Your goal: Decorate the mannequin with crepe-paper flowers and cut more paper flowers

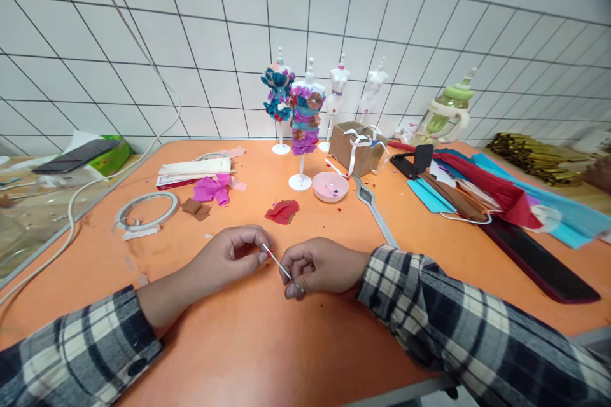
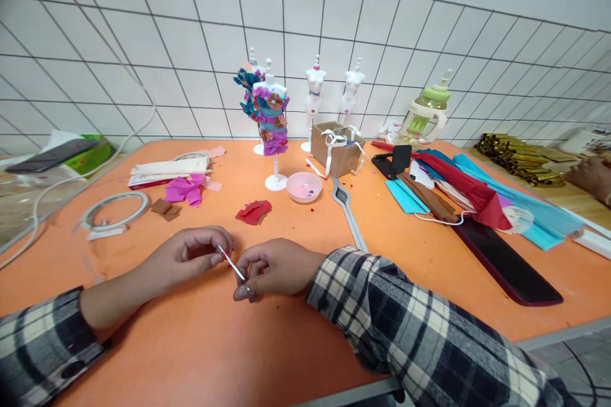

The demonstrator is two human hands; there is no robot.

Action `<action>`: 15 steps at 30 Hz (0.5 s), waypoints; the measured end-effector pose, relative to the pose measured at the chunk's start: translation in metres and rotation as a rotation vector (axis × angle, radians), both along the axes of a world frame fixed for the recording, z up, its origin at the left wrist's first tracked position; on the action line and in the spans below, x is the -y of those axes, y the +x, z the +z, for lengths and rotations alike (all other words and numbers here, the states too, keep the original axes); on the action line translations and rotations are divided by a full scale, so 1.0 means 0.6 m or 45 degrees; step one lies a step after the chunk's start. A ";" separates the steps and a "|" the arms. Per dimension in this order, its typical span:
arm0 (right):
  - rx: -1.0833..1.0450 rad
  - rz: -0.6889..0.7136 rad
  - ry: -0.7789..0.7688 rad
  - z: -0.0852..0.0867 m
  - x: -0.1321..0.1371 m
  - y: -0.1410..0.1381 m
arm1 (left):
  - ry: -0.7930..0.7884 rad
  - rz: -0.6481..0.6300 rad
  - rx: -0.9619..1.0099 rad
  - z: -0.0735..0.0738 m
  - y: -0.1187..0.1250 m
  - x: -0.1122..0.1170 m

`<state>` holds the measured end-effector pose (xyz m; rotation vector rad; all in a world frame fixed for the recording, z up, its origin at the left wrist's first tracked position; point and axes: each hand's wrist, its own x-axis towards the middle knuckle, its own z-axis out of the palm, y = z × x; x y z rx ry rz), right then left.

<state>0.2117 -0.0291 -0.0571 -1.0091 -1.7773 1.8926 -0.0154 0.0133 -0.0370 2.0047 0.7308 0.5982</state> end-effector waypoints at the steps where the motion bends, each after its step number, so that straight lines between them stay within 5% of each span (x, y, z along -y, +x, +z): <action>1: 0.014 0.003 0.015 0.003 0.000 0.000 | -0.001 0.002 0.002 -0.001 0.000 0.000; 15: 0.008 -0.001 0.023 0.002 0.000 0.003 | -0.006 -0.013 0.007 -0.010 -0.006 -0.002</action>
